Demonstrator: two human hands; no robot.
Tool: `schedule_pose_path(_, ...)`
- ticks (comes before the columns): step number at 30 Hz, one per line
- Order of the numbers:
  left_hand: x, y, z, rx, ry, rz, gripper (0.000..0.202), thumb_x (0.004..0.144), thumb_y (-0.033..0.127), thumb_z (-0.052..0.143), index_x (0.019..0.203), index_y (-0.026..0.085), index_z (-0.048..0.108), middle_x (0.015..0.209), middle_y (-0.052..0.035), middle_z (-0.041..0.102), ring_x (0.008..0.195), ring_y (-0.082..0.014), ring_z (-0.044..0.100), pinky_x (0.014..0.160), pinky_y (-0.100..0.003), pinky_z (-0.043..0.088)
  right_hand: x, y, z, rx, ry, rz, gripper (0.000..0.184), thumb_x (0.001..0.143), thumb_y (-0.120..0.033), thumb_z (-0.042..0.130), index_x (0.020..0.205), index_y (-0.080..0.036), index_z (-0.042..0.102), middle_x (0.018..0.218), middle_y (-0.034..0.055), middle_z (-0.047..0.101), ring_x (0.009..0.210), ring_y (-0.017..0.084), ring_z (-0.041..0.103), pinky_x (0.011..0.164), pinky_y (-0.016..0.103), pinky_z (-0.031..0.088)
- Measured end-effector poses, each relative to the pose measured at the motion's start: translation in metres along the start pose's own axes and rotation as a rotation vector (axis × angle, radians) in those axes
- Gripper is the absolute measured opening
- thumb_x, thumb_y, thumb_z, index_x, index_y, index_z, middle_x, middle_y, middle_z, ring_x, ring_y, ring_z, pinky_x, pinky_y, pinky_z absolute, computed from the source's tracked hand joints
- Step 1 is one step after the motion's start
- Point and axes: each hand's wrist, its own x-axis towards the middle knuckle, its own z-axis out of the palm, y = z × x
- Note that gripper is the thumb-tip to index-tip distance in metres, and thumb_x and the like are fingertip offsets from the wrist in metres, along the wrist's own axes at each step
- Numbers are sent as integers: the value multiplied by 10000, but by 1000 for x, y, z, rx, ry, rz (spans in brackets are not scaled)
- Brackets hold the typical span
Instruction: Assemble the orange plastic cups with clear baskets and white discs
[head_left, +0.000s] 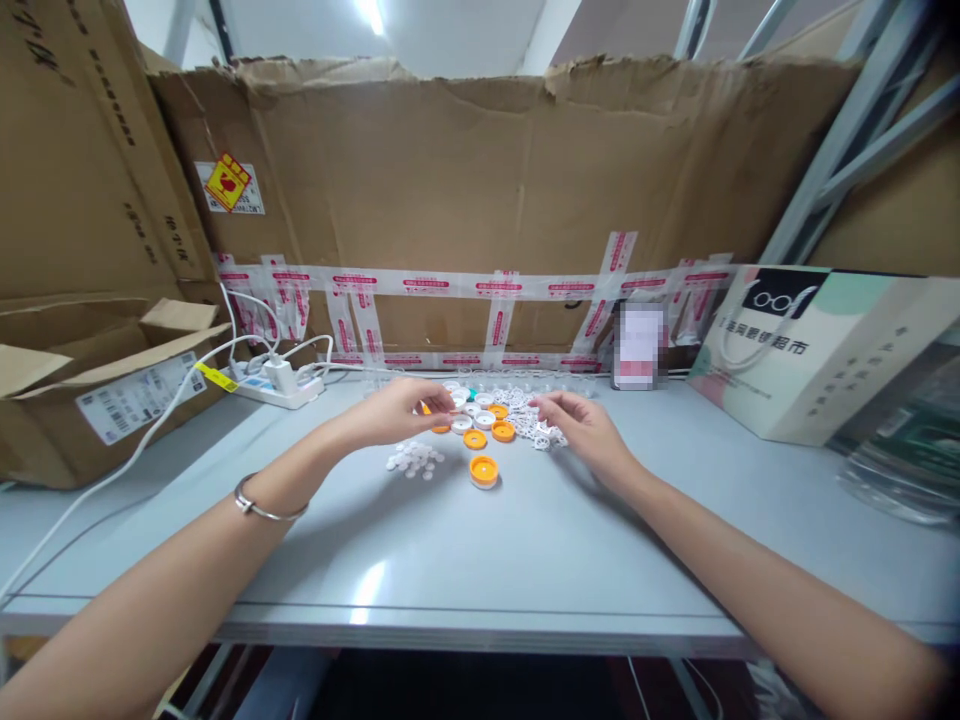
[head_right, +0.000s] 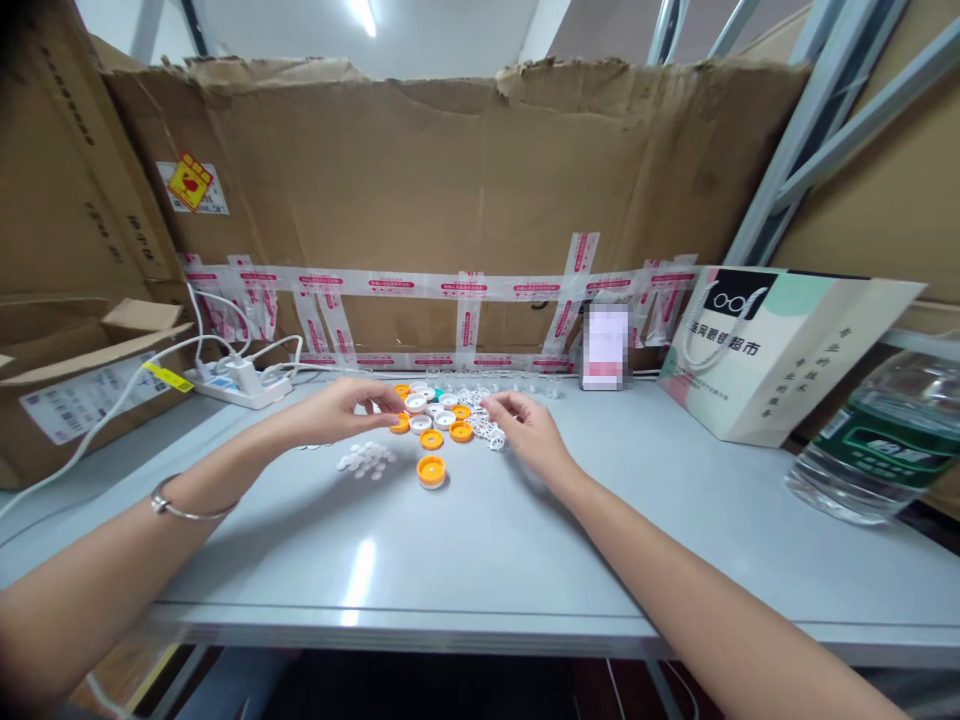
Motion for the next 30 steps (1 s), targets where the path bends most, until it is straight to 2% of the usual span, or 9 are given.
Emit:
schedule_pose_path(3,-2,-12,-5,43,41,-40,223,818,353,506,890,181,629,888,-26,666,777,-145,595,669,-243,444,11,13,-18,-217,-33,36,273,774,-405,523,826,-158,627,831,61,637,753,181,544,694,302,418)
schedule_pose_path(7,-8,-25,3,115,118,-24,203,827,316,486,859,171,625,850,-29,660,738,-139,584,641,-241,435,14,17,-33,-310,-167,72,183,691,-353,617,704,-173,644,721,50,624,669,184,522,655,318,409)
schedule_pose_path(12,-14,-25,14,139,145,46,195,829,305,488,854,173,629,836,-29,661,731,-137,579,637,-238,426,9,7,-46,-461,-343,-68,229,685,-344,641,867,-205,635,936,55,573,841,200,512,782,335,410)
schedule_pose_path(17,-15,-17,16,143,149,115,192,839,294,474,857,176,624,851,-31,660,734,-130,577,660,-235,426,4,8,-40,-476,-453,-208,162,746,-305,589,862,-216,658,903,48,543,904,208,512,832,343,396)
schedule_pose_path(22,-15,-17,17,133,175,126,198,849,282,460,861,184,632,852,-28,662,743,-128,574,648,-230,414,4,10,-31,-497,-392,-248,111,759,-242,555,717,-200,649,823,50,556,844,208,518,790,348,398)
schedule_pose_path(26,-15,-14,21,94,217,172,199,859,274,463,918,184,630,875,-32,668,772,-133,579,656,-237,419,5,3,-31,-365,-307,-173,110,759,-269,555,711,-191,617,833,44,570,821,196,513,764,338,390)
schedule_pose_path(30,-16,-4,31,-16,261,189,202,869,267,470,961,176,625,914,-47,666,790,-133,585,671,-243,446,-1,-15,-21,154,-258,87,239,712,-405,626,767,-179,570,740,14,574,686,146,516,643,283,385)
